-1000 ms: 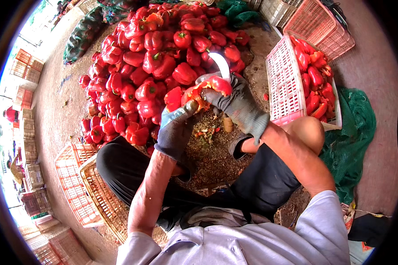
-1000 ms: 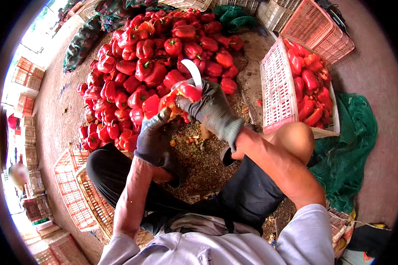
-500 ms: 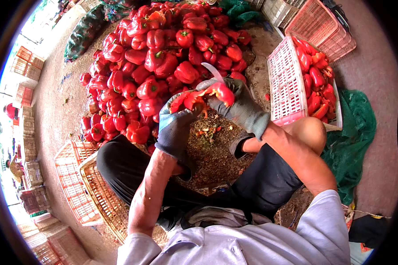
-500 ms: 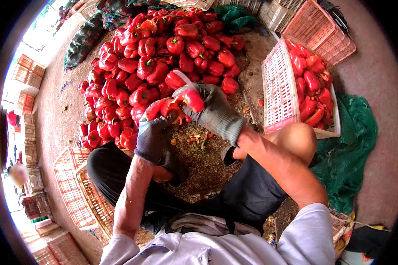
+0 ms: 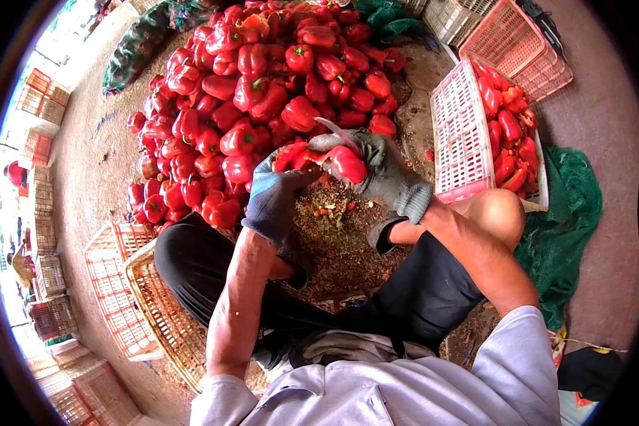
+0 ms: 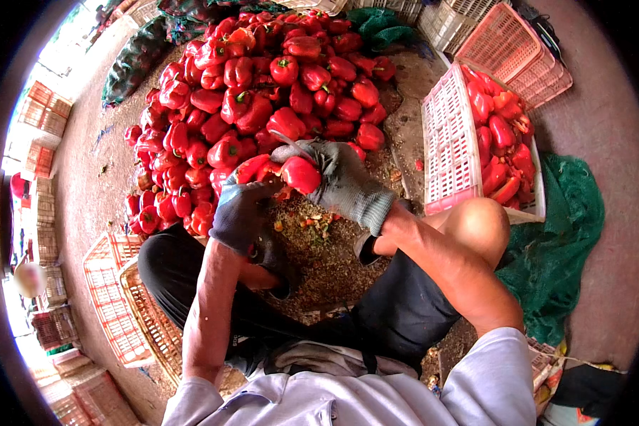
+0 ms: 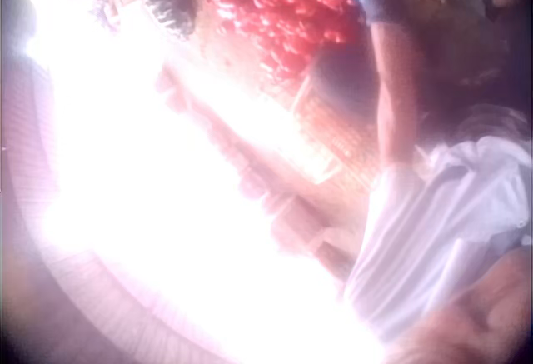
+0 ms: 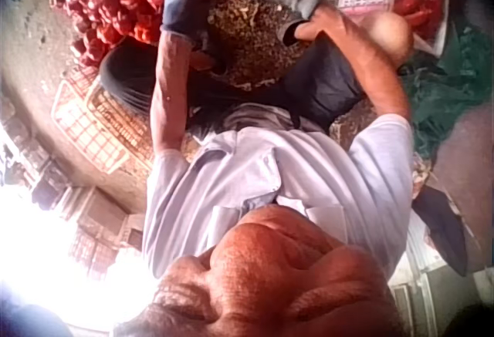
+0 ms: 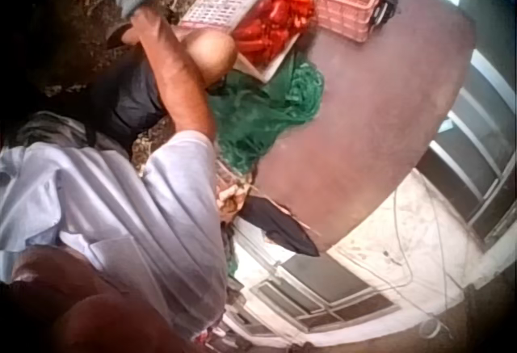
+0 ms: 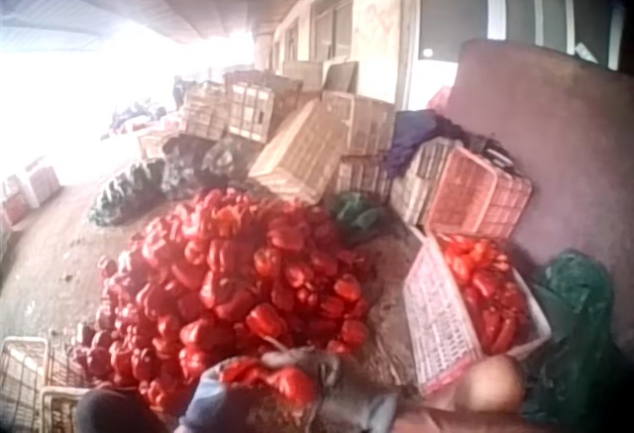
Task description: The person sits on the floor and uses a knife to cut red bell peppers, removing the stems and seeds. The cut peppers are placed into a white plastic basket.
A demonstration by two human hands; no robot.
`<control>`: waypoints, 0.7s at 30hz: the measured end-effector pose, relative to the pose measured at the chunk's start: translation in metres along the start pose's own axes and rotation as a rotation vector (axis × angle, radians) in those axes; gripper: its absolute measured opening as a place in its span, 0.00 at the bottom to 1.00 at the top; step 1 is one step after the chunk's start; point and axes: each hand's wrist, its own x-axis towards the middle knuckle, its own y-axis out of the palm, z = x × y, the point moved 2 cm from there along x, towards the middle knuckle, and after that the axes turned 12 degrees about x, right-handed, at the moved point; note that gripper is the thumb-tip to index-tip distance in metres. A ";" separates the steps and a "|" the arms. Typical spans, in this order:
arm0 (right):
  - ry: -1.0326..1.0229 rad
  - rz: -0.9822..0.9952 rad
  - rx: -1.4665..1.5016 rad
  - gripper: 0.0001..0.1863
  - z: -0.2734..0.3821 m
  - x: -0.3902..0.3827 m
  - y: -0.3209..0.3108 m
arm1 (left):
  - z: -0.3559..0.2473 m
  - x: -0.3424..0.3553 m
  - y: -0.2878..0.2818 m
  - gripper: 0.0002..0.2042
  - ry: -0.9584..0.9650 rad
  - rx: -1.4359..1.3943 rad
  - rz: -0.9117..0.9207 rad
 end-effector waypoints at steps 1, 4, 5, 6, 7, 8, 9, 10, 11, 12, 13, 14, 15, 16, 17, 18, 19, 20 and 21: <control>-0.018 -0.069 0.032 0.18 0.002 0.002 -0.003 | -0.011 -0.001 0.005 0.16 -0.098 -0.138 -0.013; -0.010 -0.225 0.085 0.16 0.014 0.012 -0.009 | -0.010 -0.001 0.011 0.16 -0.205 -0.397 -0.009; 0.106 -0.270 0.159 0.15 0.012 0.011 -0.008 | -0.008 0.000 0.013 0.16 -0.208 -0.457 -0.001; 0.226 -0.322 0.228 0.15 0.009 0.007 -0.008 | -0.013 0.000 0.022 0.16 -0.171 -0.407 -0.012; 0.228 -0.329 0.212 0.14 0.009 0.007 -0.006 | -0.005 0.000 0.021 0.15 -0.088 -0.366 -0.010; 0.229 -0.337 0.197 0.13 0.009 0.008 -0.004 | 0.012 0.002 0.019 0.14 -0.004 -0.325 -0.008; 0.235 -0.349 0.177 0.13 0.009 0.006 -0.003 | 0.008 0.002 0.017 0.13 -0.009 -0.178 0.001; 0.148 -0.340 0.126 0.13 0.009 0.006 -0.004 | 0.005 0.004 0.015 0.12 -0.012 -0.031 0.013; 0.061 -0.330 0.076 0.13 0.010 0.006 -0.005 | 0.002 0.005 0.018 0.11 -0.034 -0.106 -0.015; 0.027 -0.308 0.067 0.14 0.008 0.006 -0.006 | -0.005 0.005 0.022 0.10 -0.055 -0.178 -0.046; -0.006 -0.288 0.058 0.16 0.007 0.005 -0.007 | -0.007 0.005 0.025 0.10 -0.075 -0.250 -0.077; -0.040 -0.267 0.048 0.17 0.006 0.004 -0.008 | -0.002 0.006 0.022 0.10 0.070 0.009 -0.073; -0.097 -0.203 -0.066 0.19 0.008 0.004 -0.008 | 0.010 0.007 0.014 0.11 0.215 0.268 -0.073; -0.152 -0.140 -0.174 0.20 0.012 0.004 -0.007 | 0.018 0.005 0.007 0.12 0.356 0.532 -0.071; -0.208 -0.077 -0.283 0.22 0.016 0.003 -0.004 | 0.027 0.005 0.002 0.12 0.375 0.654 -0.095; -0.366 -0.023 -0.476 0.23 0.030 0.005 -0.001 | 0.032 0.010 0.001 0.13 0.398 0.764 -0.112; -0.368 -0.048 -0.413 0.21 0.036 0.003 0.005 | 0.038 0.015 -0.001 0.14 0.422 0.878 -0.138; -0.376 -0.028 -0.414 0.21 0.039 0.004 0.008 | 0.046 0.019 -0.002 0.12 0.377 0.715 -0.106; -0.384 -0.014 -0.409 0.21 0.040 0.004 0.010 | 0.042 0.021 -0.002 0.10 0.331 0.556 -0.079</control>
